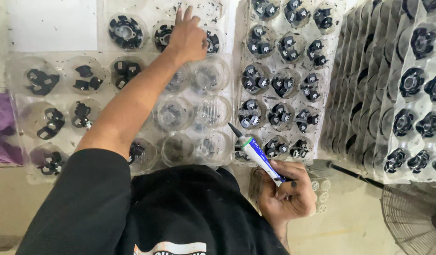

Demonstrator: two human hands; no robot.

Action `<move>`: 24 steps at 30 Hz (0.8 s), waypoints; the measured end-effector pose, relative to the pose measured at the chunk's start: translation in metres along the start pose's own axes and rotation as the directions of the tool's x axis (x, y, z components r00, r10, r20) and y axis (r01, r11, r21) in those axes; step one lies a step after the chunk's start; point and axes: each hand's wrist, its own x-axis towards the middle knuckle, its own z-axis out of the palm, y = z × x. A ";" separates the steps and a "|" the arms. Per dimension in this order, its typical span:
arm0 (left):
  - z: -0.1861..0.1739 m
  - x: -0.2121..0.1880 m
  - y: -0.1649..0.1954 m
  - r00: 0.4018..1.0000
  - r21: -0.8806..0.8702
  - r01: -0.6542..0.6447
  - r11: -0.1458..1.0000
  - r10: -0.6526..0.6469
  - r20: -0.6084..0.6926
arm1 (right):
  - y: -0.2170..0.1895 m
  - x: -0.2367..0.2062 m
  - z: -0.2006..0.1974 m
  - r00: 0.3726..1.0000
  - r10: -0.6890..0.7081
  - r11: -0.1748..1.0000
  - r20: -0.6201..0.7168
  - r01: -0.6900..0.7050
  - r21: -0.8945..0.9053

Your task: The person sits at a workbench holding an adhesive tube and picks black plastic rotor-like parts one at a time from plastic trays. They squeeze adhesive onto each part, turn the part in their hands to reach different sides, and place it back into the tray, repeating the cycle across many parts.

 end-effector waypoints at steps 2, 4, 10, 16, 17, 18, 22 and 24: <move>0.013 0.003 0.014 0.991 0.093 -0.039 0.995 0.051 -0.120 | 0.015 0.006 -0.009 1.000 -0.016 1.000 -0.007 0.016 0.005; 0.019 0.010 0.022 0.988 0.116 -0.030 0.993 0.047 -0.147 | 0.029 0.009 -0.019 0.998 0.037 0.998 -0.049 -0.035 0.049; -0.006 0.006 0.063 0.962 -0.160 0.260 0.952 -0.270 -0.045 | 0.085 0.024 -0.047 0.963 0.246 0.845 -0.107 -0.159 0.511; -0.063 -0.050 0.105 0.949 -0.766 0.149 0.625 -0.309 -0.068 | 0.128 0.054 -0.064 0.873 0.462 0.406 0.155 -0.364 0.838; -0.069 -0.063 0.117 0.945 -0.896 0.112 0.430 -0.324 -0.038 | 0.132 0.059 -0.066 0.851 0.475 0.338 0.222 -0.410 0.847; -0.075 -0.078 0.128 0.940 -0.975 0.066 0.214 -0.340 -0.011 | 0.134 0.062 -0.067 0.844 0.467 0.312 0.262 -0.435 0.845; -0.087 -0.102 0.188 0.829 -0.836 -0.465 -0.293 -0.475 -0.295 | 0.137 0.064 -0.066 0.827 0.442 0.299 0.348 -0.502 0.812; -0.093 -0.110 0.212 0.860 -0.580 -0.456 -0.675 -0.502 -0.091 | 0.136 0.061 -0.066 0.845 0.425 0.381 0.325 -0.492 0.783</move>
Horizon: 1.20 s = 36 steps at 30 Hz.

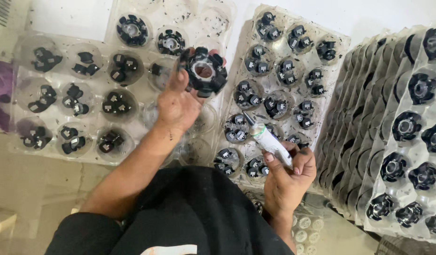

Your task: The person sits at a workbench holding an adhesive tube and picks black plastic rotor-like parts one at a time from plastic trays. They squeeze adhesive onto each part, turn the part in their hands to reach different sides, and place it back into the tray, repeating the cycle across many parts.

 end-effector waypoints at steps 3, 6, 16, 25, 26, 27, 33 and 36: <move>0.020 -0.009 -0.002 0.998 -0.162 0.040 0.986 -0.030 0.060 | 0.002 -0.006 0.000 0.989 -0.143 0.972 0.025 0.145 -0.186; 0.036 -0.021 -0.001 0.976 0.140 -0.103 0.985 0.073 0.204 | 0.001 -0.016 0.000 0.941 -0.332 0.857 0.056 0.326 -0.399; 0.076 -0.053 -0.012 0.914 0.508 -0.331 0.795 0.136 0.382 | -0.018 -0.034 -0.002 0.720 -0.648 0.445 0.249 0.623 -0.643; 0.085 -0.060 -0.012 0.896 0.531 -0.373 0.761 0.147 0.418 | -0.030 -0.035 0.013 0.706 -0.604 0.349 0.369 0.651 -0.674; 0.084 -0.060 -0.011 0.898 0.533 -0.370 0.761 0.146 0.415 | -0.031 -0.034 0.014 0.699 -0.604 0.327 0.383 0.656 -0.680; 0.083 -0.059 -0.011 0.895 0.535 -0.377 0.756 0.148 0.421 | -0.033 -0.034 0.015 0.700 -0.594 0.320 0.395 0.657 -0.682; 0.078 -0.052 -0.012 0.863 0.522 -0.416 0.744 0.143 0.484 | -0.032 -0.027 0.022 0.667 -0.585 0.261 0.462 0.694 -0.671; 0.076 -0.052 -0.012 0.872 0.520 -0.395 0.757 0.133 0.471 | -0.031 -0.023 0.024 0.622 -0.603 0.216 0.499 0.730 -0.649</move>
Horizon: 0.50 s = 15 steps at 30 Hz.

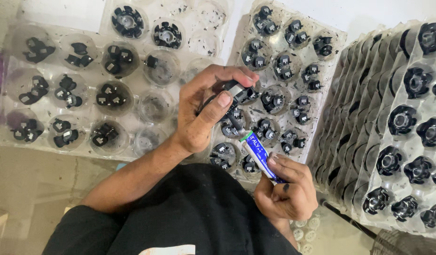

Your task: The person sits at a workbench holding an adhesive tube and picks black plastic rotor-like parts one at a time from plastic trays. They squeeze adhesive onto each part, turn the part in their hands to reach different sides, and place it back into the tray, repeating the cycle across many parts.

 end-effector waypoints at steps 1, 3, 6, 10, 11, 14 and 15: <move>-0.001 -0.001 0.000 1.000 -0.001 0.008 1.000 -0.008 -0.003 | 0.000 0.000 0.000 1.000 -0.002 1.000 0.000 0.002 0.006; -0.002 -0.002 0.000 1.000 0.003 0.019 1.000 -0.019 -0.005 | 0.000 0.001 0.001 1.000 -0.003 1.000 0.003 0.003 0.016; -0.004 -0.002 0.000 0.999 -0.024 0.035 0.999 -0.036 -0.014 | -0.001 0.001 0.001 1.000 -0.002 1.000 0.013 0.002 0.025; -0.005 -0.001 -0.001 0.998 -0.044 0.051 0.998 -0.052 -0.027 | -0.003 0.001 0.001 1.000 0.003 1.000 0.017 -0.003 0.017; -0.005 0.000 -0.002 0.999 -0.036 0.041 0.999 -0.042 -0.028 | -0.003 0.001 0.001 1.000 0.008 1.000 0.018 -0.008 0.011; -0.006 -0.003 -0.002 0.997 -0.050 0.058 0.997 -0.060 -0.054 | -0.002 0.001 0.001 1.000 0.009 1.000 0.028 -0.009 0.022; -0.006 -0.004 -0.003 0.996 -0.054 0.063 0.997 -0.066 -0.065 | -0.002 0.001 0.000 0.999 0.008 1.000 0.032 -0.009 0.029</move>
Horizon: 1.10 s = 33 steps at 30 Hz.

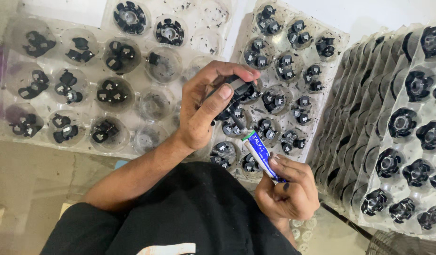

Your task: The person sits at a workbench holding an adhesive tube and picks black plastic rotor-like parts one at a time from plastic trays. They squeeze adhesive onto each part, turn the part in their hands to reach different sides, and place it back into the tray, repeating the cycle across many parts.

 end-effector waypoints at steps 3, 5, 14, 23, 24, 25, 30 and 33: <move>0.002 -0.001 -0.004 0.999 -0.044 0.003 0.999 -0.005 -0.051 | 0.002 0.000 -0.001 1.000 -0.003 1.000 0.001 0.003 0.008; 0.007 0.000 -0.010 0.992 -0.185 -0.002 0.983 -0.022 -0.126 | 0.002 0.000 -0.001 1.000 -0.004 1.000 -0.005 0.004 0.002; 0.020 -0.011 -0.015 0.876 -0.727 0.090 0.681 -0.402 -0.268 | 0.004 -0.002 0.004 0.994 0.060 0.997 -0.092 -0.063 -0.035; 0.022 -0.012 -0.022 0.781 -0.844 0.155 0.514 -0.587 -0.214 | 0.014 -0.006 0.007 0.995 0.002 0.999 -0.100 -0.005 -0.031; 0.021 -0.012 -0.023 0.780 -0.850 0.155 0.504 -0.591 -0.208 | 0.013 -0.007 0.006 0.995 0.008 0.999 -0.095 -0.011 -0.032; 0.020 -0.012 -0.024 0.782 -0.850 0.153 0.503 -0.588 -0.207 | 0.013 -0.007 0.006 0.996 0.014 0.999 -0.090 -0.017 -0.034; 0.019 -0.009 -0.024 0.775 -0.857 0.153 0.492 -0.597 -0.205 | 0.013 -0.005 0.005 0.997 0.044 0.999 -0.059 -0.046 -0.026; 0.019 -0.008 -0.025 0.766 -0.869 0.160 0.468 -0.614 -0.190 | 0.014 -0.005 0.004 0.998 0.054 0.999 -0.040 -0.054 -0.003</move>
